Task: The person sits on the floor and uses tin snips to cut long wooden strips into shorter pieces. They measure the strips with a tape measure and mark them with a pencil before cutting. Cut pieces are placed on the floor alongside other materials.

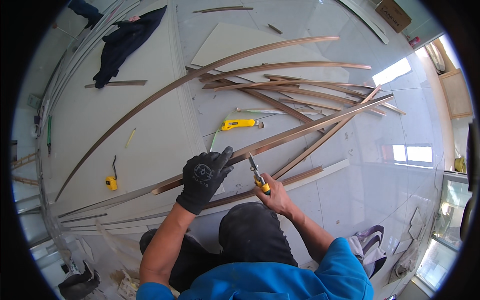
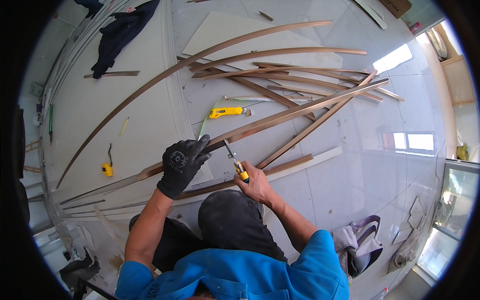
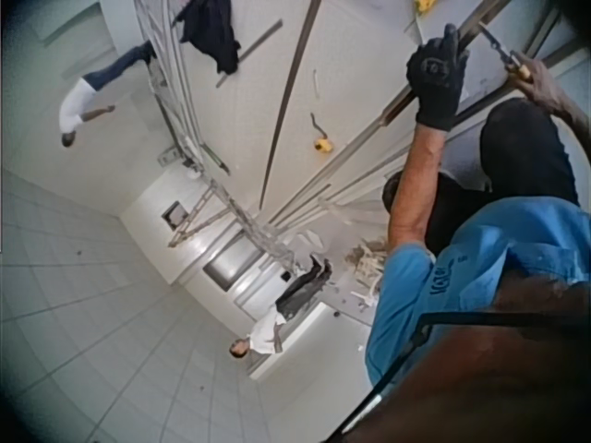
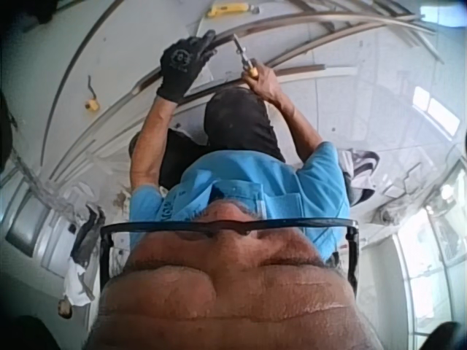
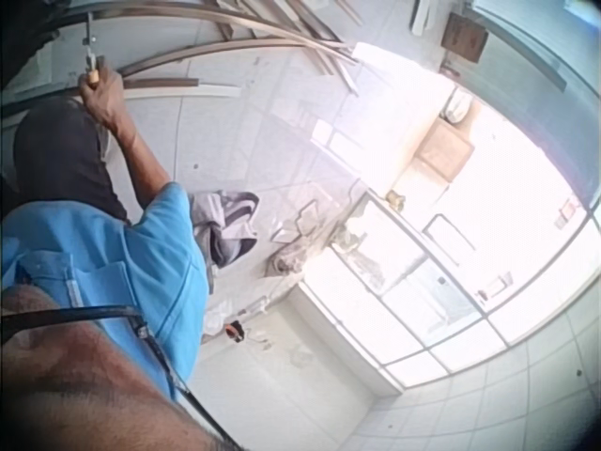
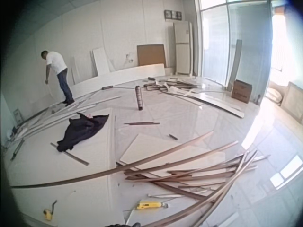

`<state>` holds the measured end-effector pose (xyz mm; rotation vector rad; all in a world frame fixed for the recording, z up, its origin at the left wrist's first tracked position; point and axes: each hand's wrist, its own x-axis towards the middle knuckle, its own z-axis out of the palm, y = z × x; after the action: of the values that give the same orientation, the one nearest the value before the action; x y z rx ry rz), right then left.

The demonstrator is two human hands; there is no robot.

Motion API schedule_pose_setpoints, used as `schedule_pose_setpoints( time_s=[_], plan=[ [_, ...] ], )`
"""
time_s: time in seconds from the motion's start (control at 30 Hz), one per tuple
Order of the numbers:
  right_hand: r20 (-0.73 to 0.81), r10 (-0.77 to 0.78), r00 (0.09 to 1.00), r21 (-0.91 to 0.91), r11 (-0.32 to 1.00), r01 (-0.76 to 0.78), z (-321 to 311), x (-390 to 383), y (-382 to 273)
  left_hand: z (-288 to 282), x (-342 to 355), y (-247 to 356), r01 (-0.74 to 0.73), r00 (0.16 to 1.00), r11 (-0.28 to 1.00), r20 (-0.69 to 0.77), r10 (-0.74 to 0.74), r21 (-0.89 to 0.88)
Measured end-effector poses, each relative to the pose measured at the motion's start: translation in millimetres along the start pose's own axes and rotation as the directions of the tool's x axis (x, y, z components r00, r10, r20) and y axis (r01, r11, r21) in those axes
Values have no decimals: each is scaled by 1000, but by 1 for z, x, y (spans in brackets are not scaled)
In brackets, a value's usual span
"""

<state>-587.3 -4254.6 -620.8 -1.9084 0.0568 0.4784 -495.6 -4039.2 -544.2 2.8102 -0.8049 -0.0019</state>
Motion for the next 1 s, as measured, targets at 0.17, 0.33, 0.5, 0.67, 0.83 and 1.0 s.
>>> schedule_pose_setpoints(
  time_s=[0.17, 0.33, 0.5, 0.67, 0.83, 1.0],
  plan=[
    [-24, -35, 999, 22, 999, 35, 3, 0, 2, 0, 0, -1, -6, 1000, 1000, 0, 6, -24],
    [-50, -51, 997, 3, 999, 51, 2, 0, -1, -3, 1, 0, -21, 999, 1000, -34, 20, -12],
    [-76, -82, 994, -21, 996, 81, 4, 1, 1, -3, -1, 0, -16, 999, 1000, -36, 16, -26],
    [-96, -75, 993, -71, 995, 68, 5, 3, 1, -4, -4, -1, -7, 999, 999, -50, 4, -51],
    [-97, -139, 986, -280, 954, 107, 6, 7, 5, 4, -5, -10, 106, 994, 850, 60, -88, -516],
    [-66, -238, 969, -429, 883, 188, -4, 11, -9, -8, 39, -4, 376, 899, 550, 437, -22, -746]
  ],
)
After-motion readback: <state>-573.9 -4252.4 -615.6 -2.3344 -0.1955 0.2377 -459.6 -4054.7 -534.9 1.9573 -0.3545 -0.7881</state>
